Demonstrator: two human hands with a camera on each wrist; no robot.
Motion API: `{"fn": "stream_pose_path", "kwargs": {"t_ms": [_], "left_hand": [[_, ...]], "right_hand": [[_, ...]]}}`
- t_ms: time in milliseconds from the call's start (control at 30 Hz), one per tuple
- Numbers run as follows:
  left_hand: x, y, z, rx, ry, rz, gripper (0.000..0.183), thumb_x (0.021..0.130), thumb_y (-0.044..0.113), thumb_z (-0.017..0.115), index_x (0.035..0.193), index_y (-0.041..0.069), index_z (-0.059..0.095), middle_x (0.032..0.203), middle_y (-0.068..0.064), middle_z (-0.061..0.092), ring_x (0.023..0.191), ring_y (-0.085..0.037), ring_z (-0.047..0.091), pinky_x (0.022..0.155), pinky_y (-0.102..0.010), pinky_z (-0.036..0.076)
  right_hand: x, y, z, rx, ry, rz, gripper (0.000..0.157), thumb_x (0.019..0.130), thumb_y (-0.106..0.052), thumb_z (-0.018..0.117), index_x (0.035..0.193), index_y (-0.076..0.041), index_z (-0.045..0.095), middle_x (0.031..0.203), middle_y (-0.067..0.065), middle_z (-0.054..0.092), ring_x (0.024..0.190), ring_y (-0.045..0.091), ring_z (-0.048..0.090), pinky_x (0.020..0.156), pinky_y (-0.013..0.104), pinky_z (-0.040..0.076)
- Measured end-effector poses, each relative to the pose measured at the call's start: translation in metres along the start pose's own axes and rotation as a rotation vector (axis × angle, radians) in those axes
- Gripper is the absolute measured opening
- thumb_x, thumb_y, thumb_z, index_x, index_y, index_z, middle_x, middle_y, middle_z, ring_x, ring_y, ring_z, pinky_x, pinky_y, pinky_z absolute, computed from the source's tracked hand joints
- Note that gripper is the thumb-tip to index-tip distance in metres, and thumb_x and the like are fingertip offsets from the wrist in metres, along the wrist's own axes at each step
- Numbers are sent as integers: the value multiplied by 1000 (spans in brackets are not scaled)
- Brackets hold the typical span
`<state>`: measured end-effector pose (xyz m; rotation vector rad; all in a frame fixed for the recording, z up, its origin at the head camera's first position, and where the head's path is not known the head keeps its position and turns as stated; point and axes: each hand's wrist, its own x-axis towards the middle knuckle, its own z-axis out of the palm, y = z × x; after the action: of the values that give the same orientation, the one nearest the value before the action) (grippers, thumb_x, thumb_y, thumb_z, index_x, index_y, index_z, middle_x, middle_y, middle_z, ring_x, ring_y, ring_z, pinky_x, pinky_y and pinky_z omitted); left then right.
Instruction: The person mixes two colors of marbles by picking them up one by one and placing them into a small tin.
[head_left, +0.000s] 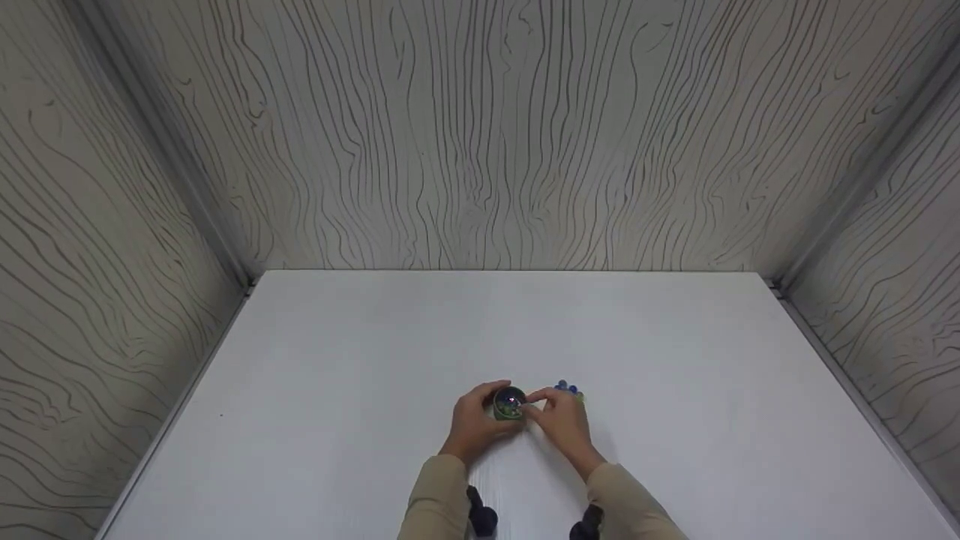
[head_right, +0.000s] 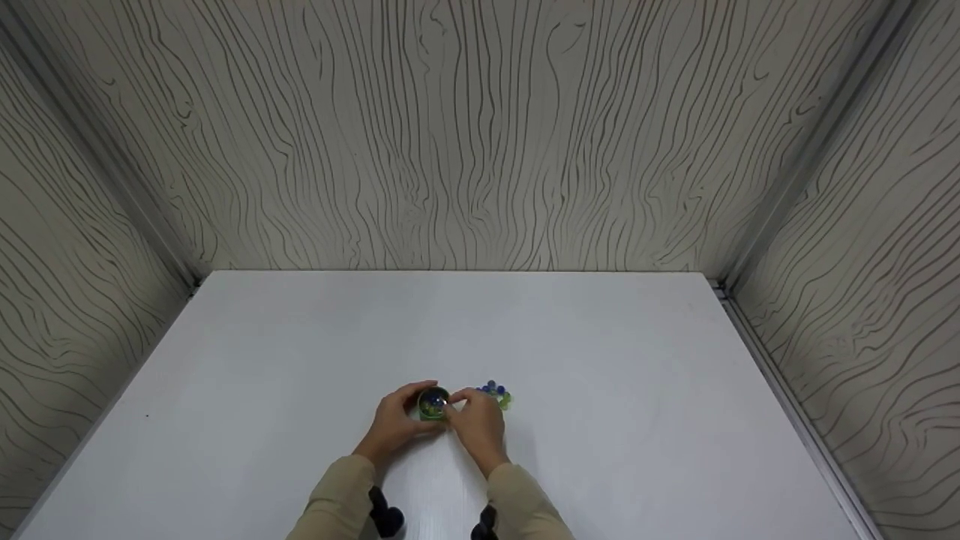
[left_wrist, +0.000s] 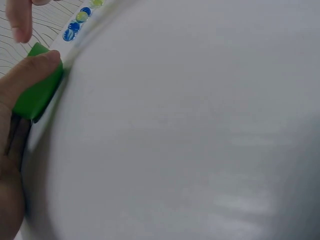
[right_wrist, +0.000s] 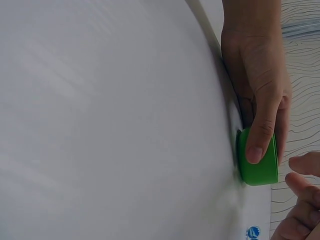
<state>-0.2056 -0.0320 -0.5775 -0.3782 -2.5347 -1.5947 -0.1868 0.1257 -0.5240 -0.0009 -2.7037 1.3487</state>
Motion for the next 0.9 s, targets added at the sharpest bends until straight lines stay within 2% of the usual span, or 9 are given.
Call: {"fn": "stream_pose_path", "kwargs": {"t_ms": [167, 267, 667, 900], "left_hand": [[0, 2, -1, -16, -4, -24, 58, 70, 20, 84, 124, 11, 63, 122, -6, 68, 117, -25, 63, 104, -38, 51], [0, 1, -1, -12, -2, -14, 58, 69, 20, 84, 123, 11, 63, 122, -6, 69, 116, -25, 63, 104, -38, 52], [2, -6, 1, 7, -5, 22, 62, 67, 19, 86, 124, 11, 63, 124, -6, 68, 120, -26, 62, 108, -36, 49], [1, -2, 0, -17, -19, -17, 62, 67, 18, 85, 125, 12, 63, 126, -6, 67, 122, -26, 61, 110, -38, 48]], "right_hand": [[1, 3, -4, -17, 11, -6, 11, 77, -7, 73, 87, -2, 74, 59, -4, 46, 55, 5, 37, 48, 16, 28], [1, 5, -5, -25, 16, 7, 11, 78, -8, 73, 87, -2, 74, 61, -2, 49, 57, 6, 38, 49, 16, 29], [-1, 15, -12, -20, 25, 48, 14, 77, -10, 74, 88, -2, 74, 62, -3, 48, 57, 5, 38, 51, 16, 30], [-2, 22, -16, -21, 29, 80, 13, 78, -9, 73, 90, -3, 73, 63, -2, 50, 58, 7, 40, 49, 16, 30]]}}
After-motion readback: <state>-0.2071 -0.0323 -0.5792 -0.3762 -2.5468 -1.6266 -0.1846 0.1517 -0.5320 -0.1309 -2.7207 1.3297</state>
